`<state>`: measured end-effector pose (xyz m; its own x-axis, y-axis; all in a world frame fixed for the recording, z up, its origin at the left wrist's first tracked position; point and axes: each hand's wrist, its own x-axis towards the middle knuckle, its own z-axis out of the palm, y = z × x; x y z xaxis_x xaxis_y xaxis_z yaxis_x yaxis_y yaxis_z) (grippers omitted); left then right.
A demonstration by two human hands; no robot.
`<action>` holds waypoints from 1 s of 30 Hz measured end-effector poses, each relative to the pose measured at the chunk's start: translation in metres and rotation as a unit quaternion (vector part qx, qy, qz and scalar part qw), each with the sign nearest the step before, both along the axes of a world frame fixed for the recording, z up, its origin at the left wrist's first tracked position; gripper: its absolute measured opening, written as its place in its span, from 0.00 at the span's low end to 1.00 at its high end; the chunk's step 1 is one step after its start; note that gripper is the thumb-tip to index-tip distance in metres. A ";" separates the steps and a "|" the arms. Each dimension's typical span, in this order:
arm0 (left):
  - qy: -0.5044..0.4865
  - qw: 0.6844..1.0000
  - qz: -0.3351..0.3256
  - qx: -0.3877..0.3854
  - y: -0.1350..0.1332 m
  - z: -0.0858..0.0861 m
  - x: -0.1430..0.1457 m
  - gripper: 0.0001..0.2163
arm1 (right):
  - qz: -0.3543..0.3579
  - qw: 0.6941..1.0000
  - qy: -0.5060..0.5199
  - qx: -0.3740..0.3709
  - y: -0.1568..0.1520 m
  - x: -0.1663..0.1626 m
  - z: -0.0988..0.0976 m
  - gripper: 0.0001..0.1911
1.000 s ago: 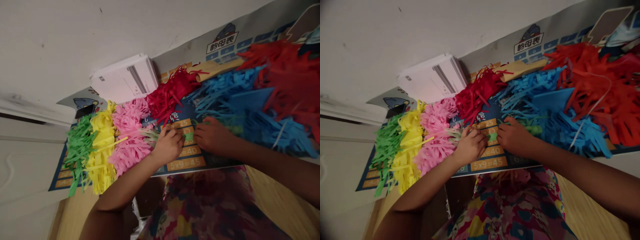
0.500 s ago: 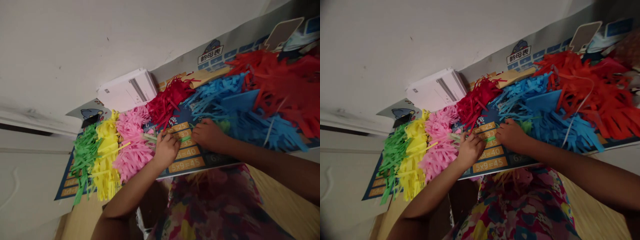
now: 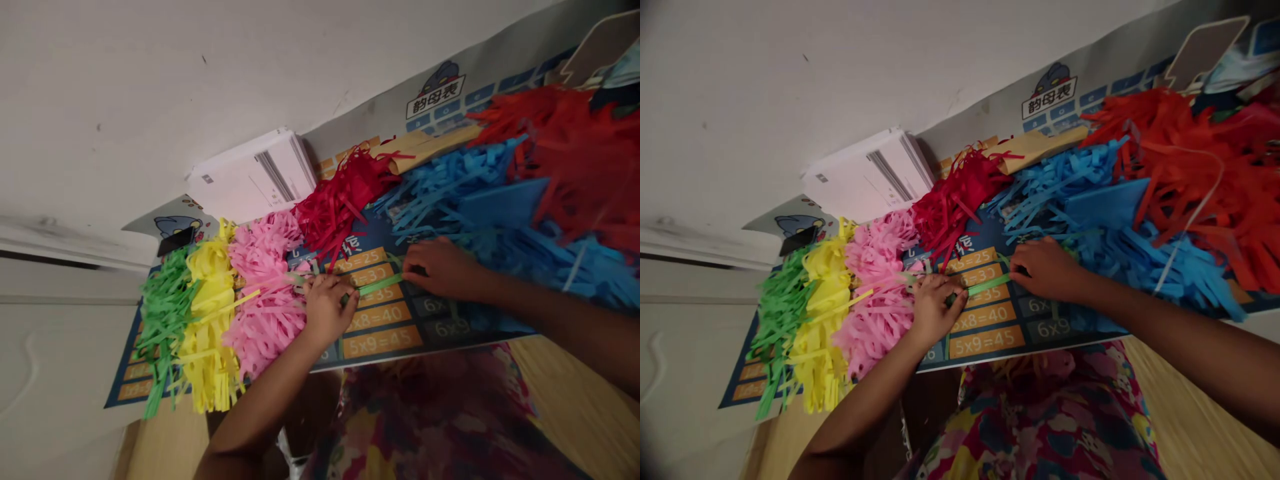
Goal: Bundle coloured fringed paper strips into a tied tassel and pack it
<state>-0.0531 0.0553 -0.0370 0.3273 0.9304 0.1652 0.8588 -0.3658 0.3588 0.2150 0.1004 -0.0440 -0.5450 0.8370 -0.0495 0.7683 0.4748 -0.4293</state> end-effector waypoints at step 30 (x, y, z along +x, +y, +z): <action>0.152 0.953 -0.191 0.180 0.009 0.011 0.025 0.10 | 0.160 0.951 -0.064 0.255 0.000 -0.030 0.011 0.09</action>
<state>-0.0276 0.0647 -0.0256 0.7141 0.6352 0.2942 0.6828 -0.7247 -0.0925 0.1851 0.1009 -0.0327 -0.7927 0.5622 0.2355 0.5799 0.8147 0.0072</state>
